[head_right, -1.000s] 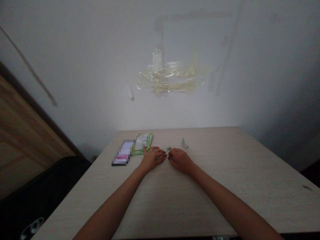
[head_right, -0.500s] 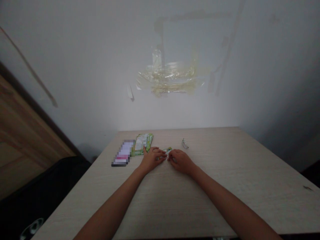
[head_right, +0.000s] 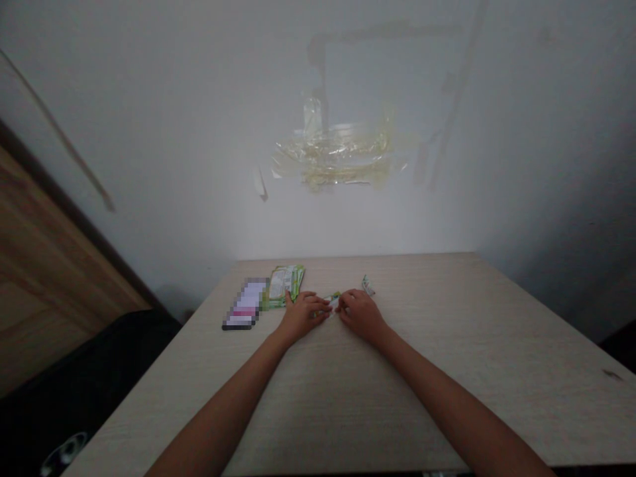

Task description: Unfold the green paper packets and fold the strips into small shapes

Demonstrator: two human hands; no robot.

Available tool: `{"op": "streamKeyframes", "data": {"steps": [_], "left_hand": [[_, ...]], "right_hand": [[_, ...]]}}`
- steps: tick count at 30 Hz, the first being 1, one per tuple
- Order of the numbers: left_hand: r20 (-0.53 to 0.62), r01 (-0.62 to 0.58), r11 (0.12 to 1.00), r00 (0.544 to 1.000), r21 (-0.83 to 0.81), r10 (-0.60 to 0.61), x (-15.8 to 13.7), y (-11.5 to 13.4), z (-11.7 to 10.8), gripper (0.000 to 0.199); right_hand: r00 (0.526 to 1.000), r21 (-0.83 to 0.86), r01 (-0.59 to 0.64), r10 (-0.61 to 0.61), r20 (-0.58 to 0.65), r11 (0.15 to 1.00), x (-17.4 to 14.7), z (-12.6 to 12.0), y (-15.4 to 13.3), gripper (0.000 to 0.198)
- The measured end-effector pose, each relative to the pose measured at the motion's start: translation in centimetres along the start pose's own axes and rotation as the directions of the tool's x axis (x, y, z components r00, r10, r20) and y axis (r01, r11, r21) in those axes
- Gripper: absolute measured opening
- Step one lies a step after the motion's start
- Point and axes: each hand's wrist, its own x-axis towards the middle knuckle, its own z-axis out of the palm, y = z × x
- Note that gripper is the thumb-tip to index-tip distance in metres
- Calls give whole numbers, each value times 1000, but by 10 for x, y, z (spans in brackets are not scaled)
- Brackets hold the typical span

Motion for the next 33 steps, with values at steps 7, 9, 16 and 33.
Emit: {"op": "streamKeyframes", "data": {"steps": [7,9,16,33], "left_hand": [[5,2,1000,1000,-18,-2,-1,0,-1,21],[6,-3,1000,1000,-16,3,-1,0,-2,22],[10,-10,1000,1000,-18,10,0,1,-3,22],[23,-16,999,1000,-41,17,-4,1,-3,24]], "right_hand": [[996,-167,-92,90,-16,982,5,6,6,6],[994,-207,-113,112,-14,972,5,7,7,7],[983,-340,-171,185,10,925,8,12,8,15],[999,-64,40,-38,39,997,3,10,13,28]]}}
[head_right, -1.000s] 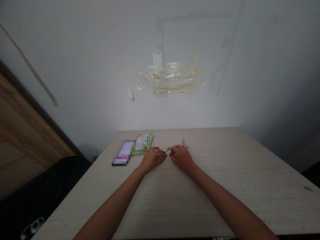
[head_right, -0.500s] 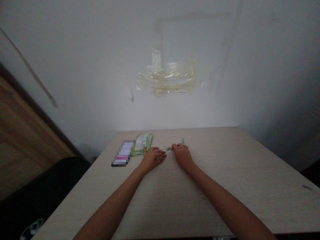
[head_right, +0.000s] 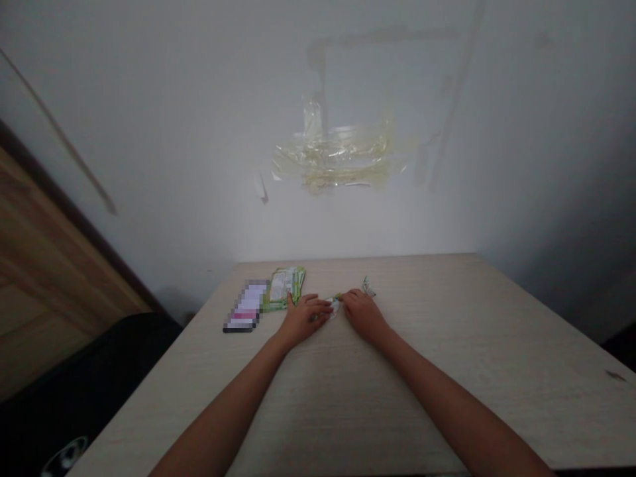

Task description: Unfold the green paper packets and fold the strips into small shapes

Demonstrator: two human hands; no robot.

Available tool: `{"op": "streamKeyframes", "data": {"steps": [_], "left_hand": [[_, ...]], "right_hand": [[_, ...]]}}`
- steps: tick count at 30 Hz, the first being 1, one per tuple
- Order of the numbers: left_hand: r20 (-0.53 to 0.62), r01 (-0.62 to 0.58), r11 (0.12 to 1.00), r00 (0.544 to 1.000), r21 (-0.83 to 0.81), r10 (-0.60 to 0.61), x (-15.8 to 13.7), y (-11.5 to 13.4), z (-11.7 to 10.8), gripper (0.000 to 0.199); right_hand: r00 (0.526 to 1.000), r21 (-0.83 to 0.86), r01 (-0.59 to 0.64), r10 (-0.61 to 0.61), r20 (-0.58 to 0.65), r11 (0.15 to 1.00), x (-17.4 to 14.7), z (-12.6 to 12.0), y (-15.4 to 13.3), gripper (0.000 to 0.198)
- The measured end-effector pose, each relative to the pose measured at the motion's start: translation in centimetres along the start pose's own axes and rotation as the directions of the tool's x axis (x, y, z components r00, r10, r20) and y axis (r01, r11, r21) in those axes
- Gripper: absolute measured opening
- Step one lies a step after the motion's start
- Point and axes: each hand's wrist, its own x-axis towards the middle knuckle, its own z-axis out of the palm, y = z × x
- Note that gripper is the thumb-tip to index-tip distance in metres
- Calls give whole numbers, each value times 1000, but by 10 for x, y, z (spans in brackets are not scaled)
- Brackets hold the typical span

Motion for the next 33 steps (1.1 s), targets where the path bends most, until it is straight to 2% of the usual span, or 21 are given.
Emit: {"op": "streamKeyframes", "data": {"steps": [3,9,16,27,33], "left_hand": [[10,-13,1000,1000,-14,13,0,-1,1,24],[10,-34,999,999,-37,34,1,-2,1,21],[-37,-43,999,998,-20,42,0,-1,0,16],[31,-33,999,999,-43,34,4,-1,-5,11],[33,-45,999,998,3,45,4,5,-6,7]], "right_hand": [[990,79,138,-139,1,987,-2,0,2,25],[991,148,131,-134,15,980,-6,1,2,24],[983,188,176,-183,20,966,-7,-3,-3,26],[993,192,105,-113,35,976,-9,-3,-5,26],[996,177,58,-68,50,982,-8,-2,-6,25]]}}
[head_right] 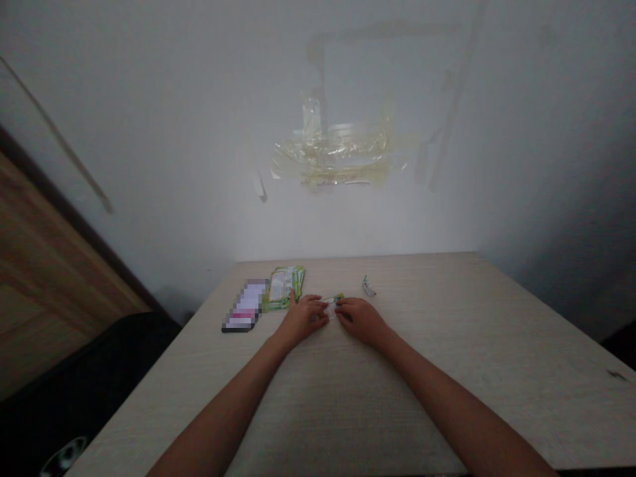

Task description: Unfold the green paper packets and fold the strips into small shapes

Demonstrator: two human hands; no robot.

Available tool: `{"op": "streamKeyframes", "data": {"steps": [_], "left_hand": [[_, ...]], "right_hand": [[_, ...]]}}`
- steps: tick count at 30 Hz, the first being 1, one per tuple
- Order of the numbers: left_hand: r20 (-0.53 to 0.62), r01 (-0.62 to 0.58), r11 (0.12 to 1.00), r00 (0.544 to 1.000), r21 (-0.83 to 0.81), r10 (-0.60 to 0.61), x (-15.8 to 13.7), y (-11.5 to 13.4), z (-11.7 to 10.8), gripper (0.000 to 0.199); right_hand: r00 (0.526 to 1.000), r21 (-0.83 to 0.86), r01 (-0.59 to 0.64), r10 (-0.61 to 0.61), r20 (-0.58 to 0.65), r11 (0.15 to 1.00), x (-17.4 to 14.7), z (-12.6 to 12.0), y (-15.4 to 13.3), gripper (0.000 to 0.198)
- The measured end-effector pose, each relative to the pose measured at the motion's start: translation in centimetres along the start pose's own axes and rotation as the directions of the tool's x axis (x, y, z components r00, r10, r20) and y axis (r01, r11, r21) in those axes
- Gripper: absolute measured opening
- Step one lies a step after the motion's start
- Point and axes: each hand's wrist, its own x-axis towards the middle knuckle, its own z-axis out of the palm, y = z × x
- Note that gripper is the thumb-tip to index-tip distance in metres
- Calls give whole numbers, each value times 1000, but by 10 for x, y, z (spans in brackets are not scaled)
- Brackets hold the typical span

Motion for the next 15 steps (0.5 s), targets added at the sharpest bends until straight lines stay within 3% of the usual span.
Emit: {"op": "streamKeyframes", "data": {"steps": [8,15], "left_hand": [[-19,-115,984,993,137,119,0,9,-4,14],[-20,-112,985,993,131,116,1,6,-2,14]], "right_hand": [[1000,-18,-24,24,-14,1000,1,0,-4,23],[999,-9,-34,34,-8,999,2,2,-3,23]]}}
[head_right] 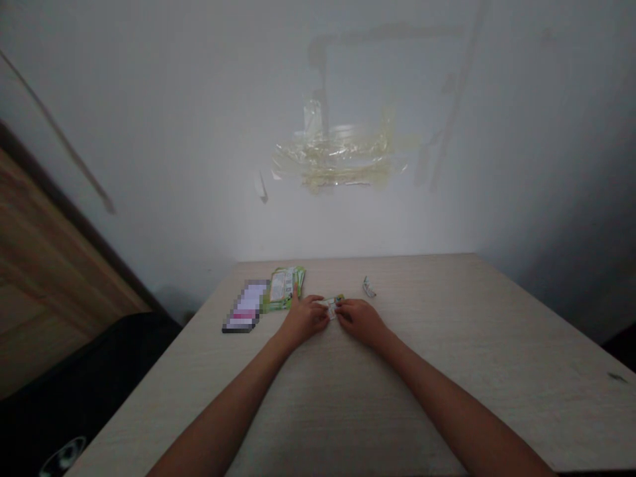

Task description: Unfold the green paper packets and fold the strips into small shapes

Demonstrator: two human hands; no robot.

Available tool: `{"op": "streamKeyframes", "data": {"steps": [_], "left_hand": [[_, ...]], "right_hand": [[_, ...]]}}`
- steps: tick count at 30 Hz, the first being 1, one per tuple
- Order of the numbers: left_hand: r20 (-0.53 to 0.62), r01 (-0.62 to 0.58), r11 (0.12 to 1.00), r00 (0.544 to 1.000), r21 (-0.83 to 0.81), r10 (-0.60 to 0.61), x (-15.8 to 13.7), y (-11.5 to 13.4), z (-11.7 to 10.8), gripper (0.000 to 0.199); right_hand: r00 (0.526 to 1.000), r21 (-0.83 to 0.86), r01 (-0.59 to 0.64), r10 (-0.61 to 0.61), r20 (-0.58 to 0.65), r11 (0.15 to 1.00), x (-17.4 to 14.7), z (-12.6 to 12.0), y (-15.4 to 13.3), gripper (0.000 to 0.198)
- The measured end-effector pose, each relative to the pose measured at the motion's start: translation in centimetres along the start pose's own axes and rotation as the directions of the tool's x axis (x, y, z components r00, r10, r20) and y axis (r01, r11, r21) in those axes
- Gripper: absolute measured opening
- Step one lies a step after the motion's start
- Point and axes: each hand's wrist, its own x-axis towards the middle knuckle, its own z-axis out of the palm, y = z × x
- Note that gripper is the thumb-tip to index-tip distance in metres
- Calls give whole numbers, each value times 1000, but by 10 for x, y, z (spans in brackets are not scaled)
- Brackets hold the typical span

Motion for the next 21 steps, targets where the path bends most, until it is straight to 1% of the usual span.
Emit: {"op": "streamKeyframes", "data": {"steps": [4,8,13,17,21], "left_hand": [[4,34,999,999,-35,-34,0,-2,1,10],[17,36,999,999,-38,-35,0,-2,-1,10],[19,33,999,999,-27,-33,1,-2,-1,11],[17,43,998,999,-55,-42,0,-4,-1,12],[22,74,992,997,-106,-72,-4,-7,-6,12]], "right_hand": [[999,-21,-6,5,-37,1000,0,3,-1,19],[998,-34,-19,17,-68,999,1,6,-3,18],[998,-59,-32,29,-53,998,2,6,-4,19],[999,-58,-14,12,-49,998,2,7,-3,20],[999,-76,-23,20,-47,997,1,8,-4,20]]}}
